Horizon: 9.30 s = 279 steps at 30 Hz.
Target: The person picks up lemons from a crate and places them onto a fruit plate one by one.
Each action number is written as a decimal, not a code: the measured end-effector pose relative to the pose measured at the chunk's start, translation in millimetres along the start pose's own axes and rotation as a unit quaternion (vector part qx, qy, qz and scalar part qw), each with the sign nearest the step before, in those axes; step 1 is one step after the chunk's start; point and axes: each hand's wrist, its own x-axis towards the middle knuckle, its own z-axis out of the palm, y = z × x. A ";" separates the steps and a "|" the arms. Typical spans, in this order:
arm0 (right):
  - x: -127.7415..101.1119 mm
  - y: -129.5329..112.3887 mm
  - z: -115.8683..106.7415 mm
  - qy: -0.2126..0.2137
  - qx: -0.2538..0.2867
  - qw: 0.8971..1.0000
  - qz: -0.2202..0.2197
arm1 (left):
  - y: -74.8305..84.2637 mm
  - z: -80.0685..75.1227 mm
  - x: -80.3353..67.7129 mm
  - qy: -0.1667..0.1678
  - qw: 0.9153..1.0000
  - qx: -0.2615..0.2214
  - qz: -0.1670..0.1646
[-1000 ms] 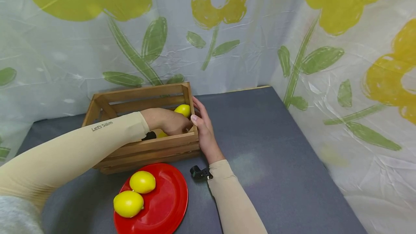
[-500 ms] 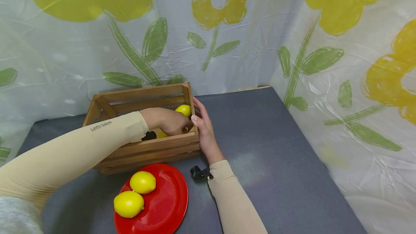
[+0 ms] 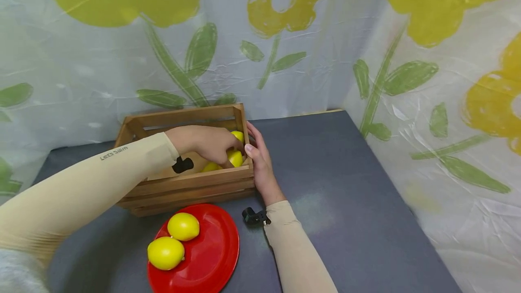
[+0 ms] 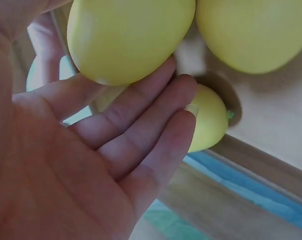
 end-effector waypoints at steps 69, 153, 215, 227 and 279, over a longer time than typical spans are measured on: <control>-1.5 -0.7 2.4 -0.008 0.025 1.000 0.009 | 81.2 52.6 -132.5 0.085 0.994 0.006 0.067; -2.2 -1.8 3.6 0.000 0.009 1.000 0.000 | 68.2 132.5 -77.8 0.071 0.990 0.115 0.037; -1.1 1.5 1.9 0.005 -0.007 1.000 0.004 | -26.1 -1.3 -64.9 0.154 0.988 0.014 -0.009; -0.3 1.3 3.2 0.004 -0.015 1.000 0.016 | -32.9 14.3 -35.6 0.096 0.995 0.006 -0.037; 1.1 1.7 -1.1 0.006 -0.029 1.000 -0.002 | -30.5 24.2 -10.2 -0.029 0.998 -0.021 -0.045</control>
